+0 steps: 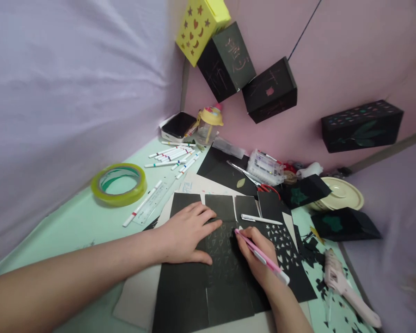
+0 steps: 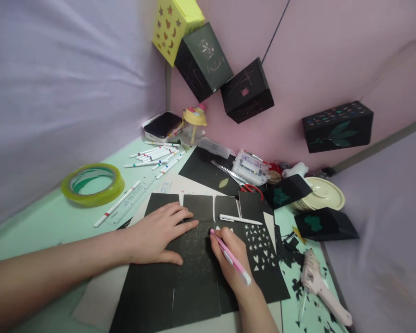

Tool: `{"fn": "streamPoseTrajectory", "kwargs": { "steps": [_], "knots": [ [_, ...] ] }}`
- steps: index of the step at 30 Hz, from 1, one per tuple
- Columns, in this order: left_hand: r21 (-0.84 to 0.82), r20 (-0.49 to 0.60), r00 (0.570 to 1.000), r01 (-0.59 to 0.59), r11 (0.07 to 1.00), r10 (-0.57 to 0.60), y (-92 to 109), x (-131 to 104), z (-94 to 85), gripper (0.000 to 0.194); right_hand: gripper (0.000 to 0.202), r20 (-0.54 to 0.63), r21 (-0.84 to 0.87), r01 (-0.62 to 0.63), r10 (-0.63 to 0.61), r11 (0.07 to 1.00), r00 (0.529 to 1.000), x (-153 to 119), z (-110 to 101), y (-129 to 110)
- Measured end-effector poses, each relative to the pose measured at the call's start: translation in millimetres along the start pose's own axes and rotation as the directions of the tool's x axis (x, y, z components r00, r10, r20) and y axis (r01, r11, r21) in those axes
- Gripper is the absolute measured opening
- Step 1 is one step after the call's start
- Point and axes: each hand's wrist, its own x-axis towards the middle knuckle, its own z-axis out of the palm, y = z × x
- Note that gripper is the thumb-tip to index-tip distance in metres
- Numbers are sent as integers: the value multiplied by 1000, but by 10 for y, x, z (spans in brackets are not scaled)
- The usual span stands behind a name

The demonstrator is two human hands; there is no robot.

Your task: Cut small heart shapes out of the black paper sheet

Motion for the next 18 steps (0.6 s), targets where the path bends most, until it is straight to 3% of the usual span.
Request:
{"fn": "streamPoseTrajectory", "kwargs": {
  "steps": [18],
  "knots": [
    [11, -10, 1000, 4, 1000, -4, 15, 14, -22, 80, 21, -77, -104, -81, 74, 991, 994, 16, 4, -79]
  ]
}}
